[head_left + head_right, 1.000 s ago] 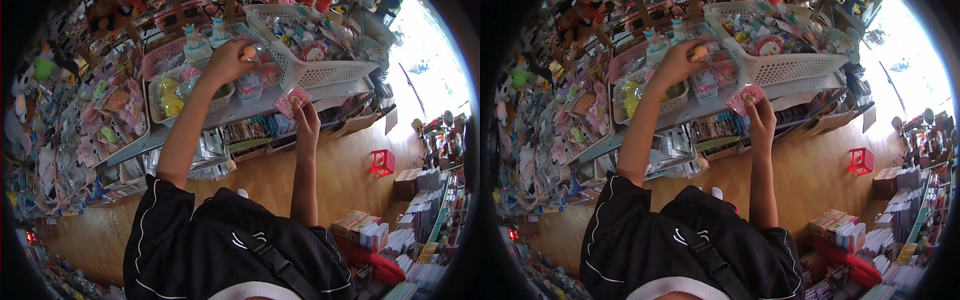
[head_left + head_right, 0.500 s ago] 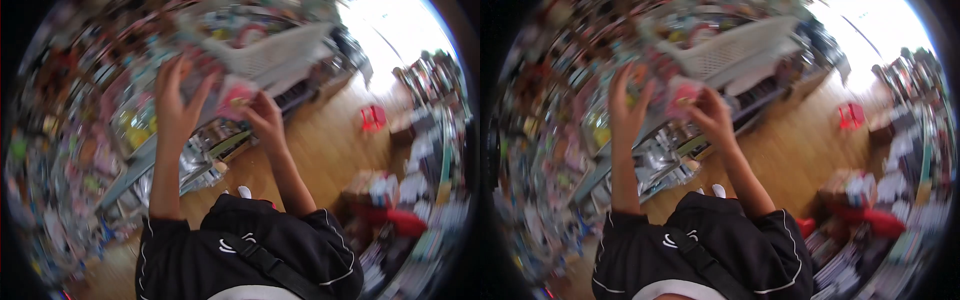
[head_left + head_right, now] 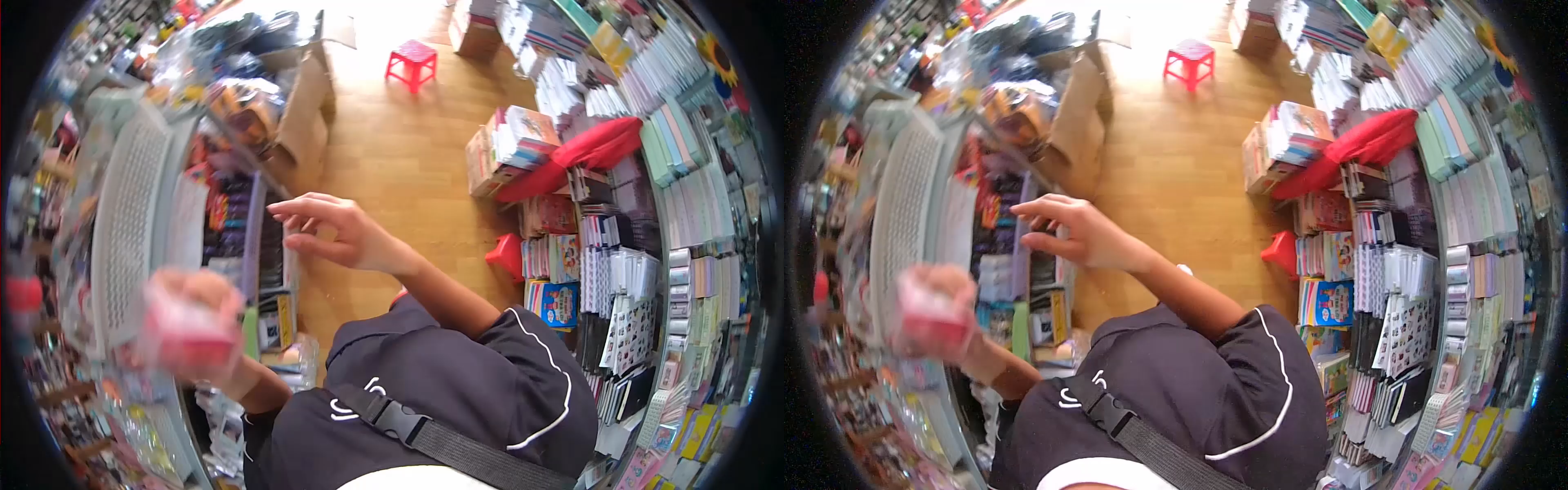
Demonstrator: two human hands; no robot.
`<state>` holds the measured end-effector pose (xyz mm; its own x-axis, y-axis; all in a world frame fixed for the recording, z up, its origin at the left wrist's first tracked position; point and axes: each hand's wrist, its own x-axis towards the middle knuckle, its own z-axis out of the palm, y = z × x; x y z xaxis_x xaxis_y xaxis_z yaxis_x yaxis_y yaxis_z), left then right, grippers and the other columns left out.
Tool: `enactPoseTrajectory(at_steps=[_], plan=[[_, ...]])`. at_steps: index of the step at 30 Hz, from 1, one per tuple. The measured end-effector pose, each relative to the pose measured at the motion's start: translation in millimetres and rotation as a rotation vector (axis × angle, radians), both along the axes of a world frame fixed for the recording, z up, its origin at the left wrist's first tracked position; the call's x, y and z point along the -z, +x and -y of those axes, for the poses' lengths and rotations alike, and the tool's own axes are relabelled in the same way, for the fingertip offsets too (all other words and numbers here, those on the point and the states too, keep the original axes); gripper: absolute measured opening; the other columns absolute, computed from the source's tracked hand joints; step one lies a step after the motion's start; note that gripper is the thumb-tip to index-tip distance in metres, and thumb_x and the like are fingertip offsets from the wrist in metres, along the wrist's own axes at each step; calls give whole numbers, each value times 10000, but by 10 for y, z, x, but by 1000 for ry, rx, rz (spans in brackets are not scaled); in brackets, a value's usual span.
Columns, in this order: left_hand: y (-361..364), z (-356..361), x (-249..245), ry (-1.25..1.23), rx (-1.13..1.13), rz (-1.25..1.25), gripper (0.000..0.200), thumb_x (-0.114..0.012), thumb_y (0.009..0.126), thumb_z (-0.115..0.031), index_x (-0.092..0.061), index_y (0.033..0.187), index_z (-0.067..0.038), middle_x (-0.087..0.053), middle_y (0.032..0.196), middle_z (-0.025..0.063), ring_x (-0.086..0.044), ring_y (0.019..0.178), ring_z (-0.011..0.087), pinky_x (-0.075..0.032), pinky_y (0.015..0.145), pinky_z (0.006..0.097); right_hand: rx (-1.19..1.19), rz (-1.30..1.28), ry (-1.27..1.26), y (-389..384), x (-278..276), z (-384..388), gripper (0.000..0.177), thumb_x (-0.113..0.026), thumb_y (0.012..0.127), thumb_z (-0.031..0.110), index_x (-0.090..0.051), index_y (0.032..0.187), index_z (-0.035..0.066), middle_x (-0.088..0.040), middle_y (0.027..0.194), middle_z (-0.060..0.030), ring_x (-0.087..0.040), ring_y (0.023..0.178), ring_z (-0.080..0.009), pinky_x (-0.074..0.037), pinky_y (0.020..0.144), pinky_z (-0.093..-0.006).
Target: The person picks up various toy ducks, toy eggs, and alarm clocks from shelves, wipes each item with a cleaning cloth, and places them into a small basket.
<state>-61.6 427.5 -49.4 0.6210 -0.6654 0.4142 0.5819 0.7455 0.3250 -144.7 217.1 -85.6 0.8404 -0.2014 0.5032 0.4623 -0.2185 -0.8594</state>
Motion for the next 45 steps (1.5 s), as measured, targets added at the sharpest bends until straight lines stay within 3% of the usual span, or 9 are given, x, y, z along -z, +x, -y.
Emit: enactPoseTrajectory(at_steps=[2, 5, 7, 27, 31, 33, 34, 38, 45], plan=[[-110, 667, -605, -12, -89, 736, 90, -555, 755, -163, -473, 758, -128, -533, 689, 11, -489, 593, 146, -373, 568, 230, 155, -132, -76, -190, 120, 688, 313, -596, 783, 178, -547, 1059, 39, -579, 882, -108, -569, 756, -160, -457, 649, -278], [-396, 1529, -953, -547, -428, 620, 115, -562, 763, -219, -500, 768, -122, -566, 718, 19, -516, 590, 203, -382, 496, 253, 316, -346, 153, -569, 280, 1582, 272, -558, 820, 180, -559, 1045, 28, -590, 884, -52, -533, 739, -84, -429, 662, -212], [-364, 2009, -1211, -722, -207, 955, 347, -453, 829, -124, -482, 1174, -141, -497, 1151, 63, -482, 1047, 158, -361, 893, 353, 395, -370, 150, -666, 483, 2049, 281, -564, 814, 200, -563, 1029, 18, -594, 857, -53, -525, 723, -82, -434, 648, -225], [1406, 6337, -1455, -1207, 165, 419, 315, -540, 721, 21, -574, 1022, -68, -518, 1125, 49, -449, 1105, 152, -435, 822, 320, 1282, -658, 141, -703, 781, 5063, 280, -567, 800, 207, -575, 983, -6, -613, 854, -92, -566, 748, -132, -457, 665, -270], [1565, 6614, -1380, -1062, 265, 537, 311, -540, 739, -1, -576, 1028, -109, -517, 1135, 54, -434, 1127, 121, -400, 870, 386, 1319, -572, 7, -1410, 970, 6388, 228, -576, 788, 166, -590, 938, -5, -603, 806, -53, -536, 722, -88, -440, 673, -236], [1620, 6593, -1251, -1004, 111, 55, 258, -641, 668, -183, -537, 872, -65, -553, 933, 18, -510, 723, 102, -358, 560, 254, 1563, -614, -259, -1885, 951, 7274, 218, -571, 777, 149, -606, 919, -13, -620, 809, -105, -574, 720, -156, -450, 687, -258], [1787, 6467, -1075, -696, 186, 179, 318, -636, 680, -222, -518, 914, -43, -500, 1003, 47, -480, 823, 146, -378, 598, 283, 1699, -618, -285, -2156, 1041, 7792, 237, -571, 759, 153, -608, 917, -20, -621, 792, -133, -586, 743, -193, -455, 704, -274], [2056, 6101, -357, 216, -327, 349, 409, -525, 781, -418, -453, 905, -35, -495, 1011, 182, -496, 870, 355, -434, 659, 394, 1688, -1114, -796, -2972, 1160, 9277, 312, -585, 718, 156, -581, 941, -63, -606, 867, -204, -581, 804, -326, -451, 748, -369], [1093, 5352, 108, 572, -1268, -140, 556, -311, 862, -499, -396, 1119, -14, -521, 1042, 165, -547, 903, 273, -493, 723, 386, 1914, -1409, -551, -3052, 1580, 9621, 301, -574, 736, 158, -574, 925, -77, -603, 868, -210, -576, 819, -331, -452, 740, -367]])
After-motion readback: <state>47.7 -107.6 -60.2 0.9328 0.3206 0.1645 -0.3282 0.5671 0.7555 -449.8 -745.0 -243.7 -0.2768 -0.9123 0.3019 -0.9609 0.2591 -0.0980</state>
